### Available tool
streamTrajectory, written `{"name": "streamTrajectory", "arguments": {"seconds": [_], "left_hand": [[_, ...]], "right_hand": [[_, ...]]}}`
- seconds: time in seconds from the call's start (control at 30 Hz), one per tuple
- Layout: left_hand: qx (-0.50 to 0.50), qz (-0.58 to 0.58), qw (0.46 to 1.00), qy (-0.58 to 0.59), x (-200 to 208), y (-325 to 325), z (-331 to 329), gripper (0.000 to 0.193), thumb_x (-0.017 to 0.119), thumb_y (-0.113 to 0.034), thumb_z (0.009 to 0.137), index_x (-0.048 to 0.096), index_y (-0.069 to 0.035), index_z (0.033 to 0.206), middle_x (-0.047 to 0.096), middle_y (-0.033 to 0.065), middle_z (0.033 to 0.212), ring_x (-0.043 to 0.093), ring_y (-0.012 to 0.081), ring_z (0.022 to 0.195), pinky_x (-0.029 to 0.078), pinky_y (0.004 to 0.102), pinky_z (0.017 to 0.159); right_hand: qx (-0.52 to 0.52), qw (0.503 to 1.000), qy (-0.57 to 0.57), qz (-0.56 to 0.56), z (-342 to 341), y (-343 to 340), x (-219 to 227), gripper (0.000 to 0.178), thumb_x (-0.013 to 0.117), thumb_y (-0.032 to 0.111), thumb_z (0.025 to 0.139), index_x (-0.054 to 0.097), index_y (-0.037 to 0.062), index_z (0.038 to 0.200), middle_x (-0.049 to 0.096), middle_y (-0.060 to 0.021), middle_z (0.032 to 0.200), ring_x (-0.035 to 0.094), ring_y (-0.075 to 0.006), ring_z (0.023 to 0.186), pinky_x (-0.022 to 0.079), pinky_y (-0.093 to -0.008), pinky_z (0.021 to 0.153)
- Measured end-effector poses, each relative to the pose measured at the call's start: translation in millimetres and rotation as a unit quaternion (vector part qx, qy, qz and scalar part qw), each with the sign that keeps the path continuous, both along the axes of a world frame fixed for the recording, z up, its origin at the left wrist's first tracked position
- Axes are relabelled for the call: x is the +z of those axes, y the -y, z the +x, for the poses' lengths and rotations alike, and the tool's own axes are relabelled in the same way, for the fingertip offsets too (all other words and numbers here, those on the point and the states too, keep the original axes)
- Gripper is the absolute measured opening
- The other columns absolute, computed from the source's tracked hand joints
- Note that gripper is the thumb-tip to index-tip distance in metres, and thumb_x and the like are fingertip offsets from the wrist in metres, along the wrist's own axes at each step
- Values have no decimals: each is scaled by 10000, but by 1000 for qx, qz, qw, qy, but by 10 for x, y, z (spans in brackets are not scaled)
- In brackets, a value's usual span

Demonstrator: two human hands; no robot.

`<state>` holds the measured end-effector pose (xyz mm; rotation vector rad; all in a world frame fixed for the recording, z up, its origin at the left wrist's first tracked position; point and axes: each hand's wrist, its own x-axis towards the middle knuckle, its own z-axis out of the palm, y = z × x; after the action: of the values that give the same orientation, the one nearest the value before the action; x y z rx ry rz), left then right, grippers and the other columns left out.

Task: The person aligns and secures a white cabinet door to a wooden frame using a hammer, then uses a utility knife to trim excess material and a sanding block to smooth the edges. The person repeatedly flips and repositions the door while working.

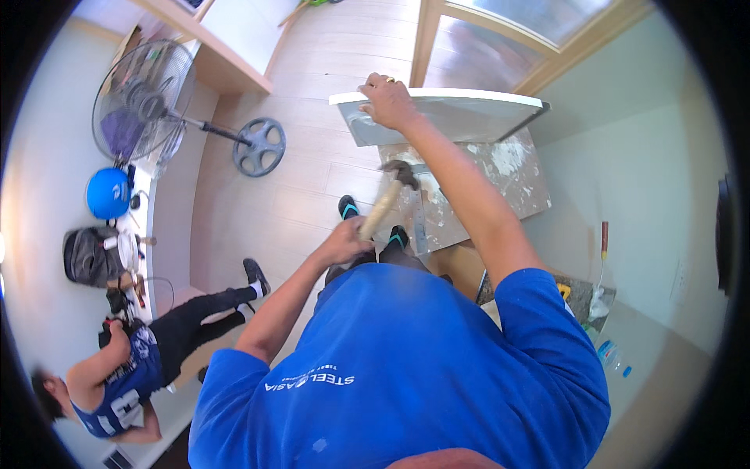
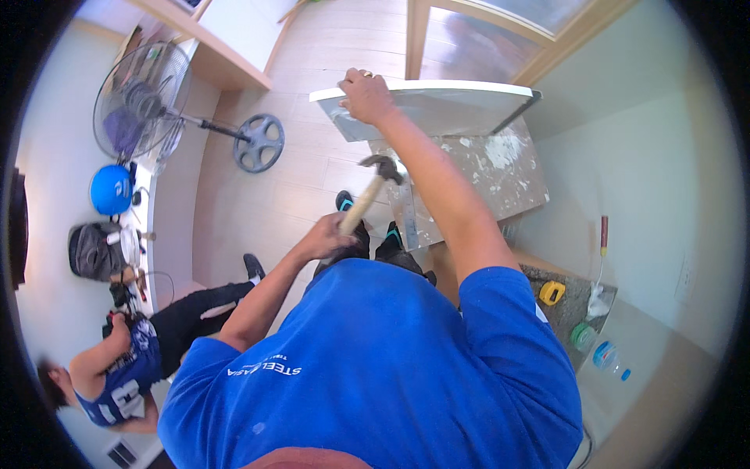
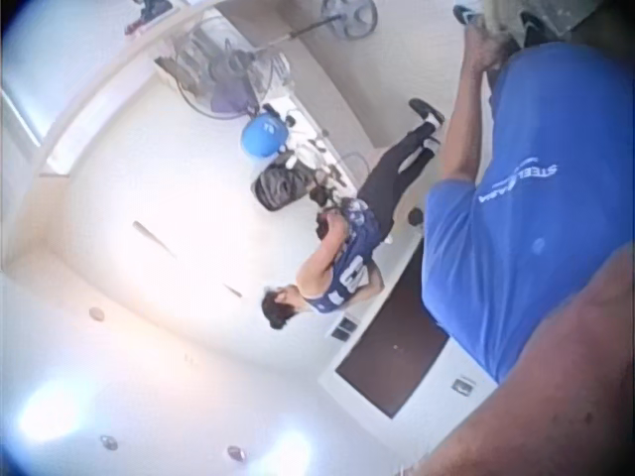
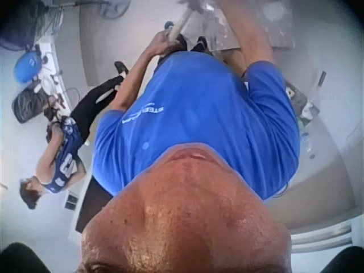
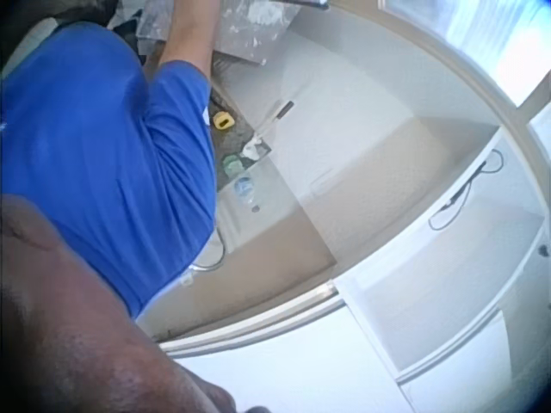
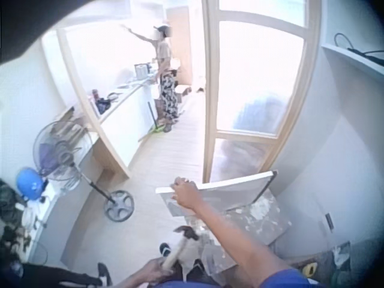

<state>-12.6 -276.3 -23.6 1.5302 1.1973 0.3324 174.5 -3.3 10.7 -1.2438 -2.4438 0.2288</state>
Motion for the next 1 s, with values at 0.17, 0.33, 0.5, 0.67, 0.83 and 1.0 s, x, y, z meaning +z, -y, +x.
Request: {"name": "streamTrajectory", "arguments": {"seconds": [0.17,0.33,0.5,0.67,0.83,1.0], "left_hand": [[236,-44,970,-26,490,390,-514,403,774,-186,877,648,31,1192,629,10,736,564,114,597,473,293,565],[319,169,929,-87,978,411,-523,463,765,-206,875,610,17,1250,665,68,858,617,108,747,508,314,655],[274,14,930,244,1034,87,-599,632,795,-185,795,544,7,1342,664,82,902,593,116,768,490,299,666],[325,37,945,19,910,-422,-624,517,867,-232,820,632,23,1203,614,19,812,580,113,674,488,293,603],[286,86,949,106,1120,-859,-663,441,803,-197,897,601,41,1209,590,23,754,572,125,598,506,300,575],[257,0,949,181,1390,-911,-584,462,766,-206,928,523,24,1247,593,35,763,569,124,567,488,284,520]], "right_hand": [[5,999,-37,-11,-81,-79,-38,352,781,338,873,749,125,1151,618,-61,1143,612,-276,1152,538,-441,923],[-6,996,-73,47,-142,-65,-86,231,788,280,857,788,104,1007,624,-57,1014,614,-280,1051,520,-459,863],[-18,997,-63,29,-160,-73,-77,276,791,294,858,790,136,1084,625,-53,1035,610,-272,1076,514,-453,869],[-37,998,-38,35,-195,-76,-58,347,781,343,876,768,196,1190,649,-13,1096,603,-242,1125,486,-467,909],[-41,998,-33,23,-254,-55,-86,334,764,371,893,766,217,1189,670,31,1111,599,-218,1123,445,-452,940],[-52,994,-57,83,-289,48,-156,282,775,338,858,790,194,1100,657,34,1013,598,-215,1034,431,-429,900]]}}
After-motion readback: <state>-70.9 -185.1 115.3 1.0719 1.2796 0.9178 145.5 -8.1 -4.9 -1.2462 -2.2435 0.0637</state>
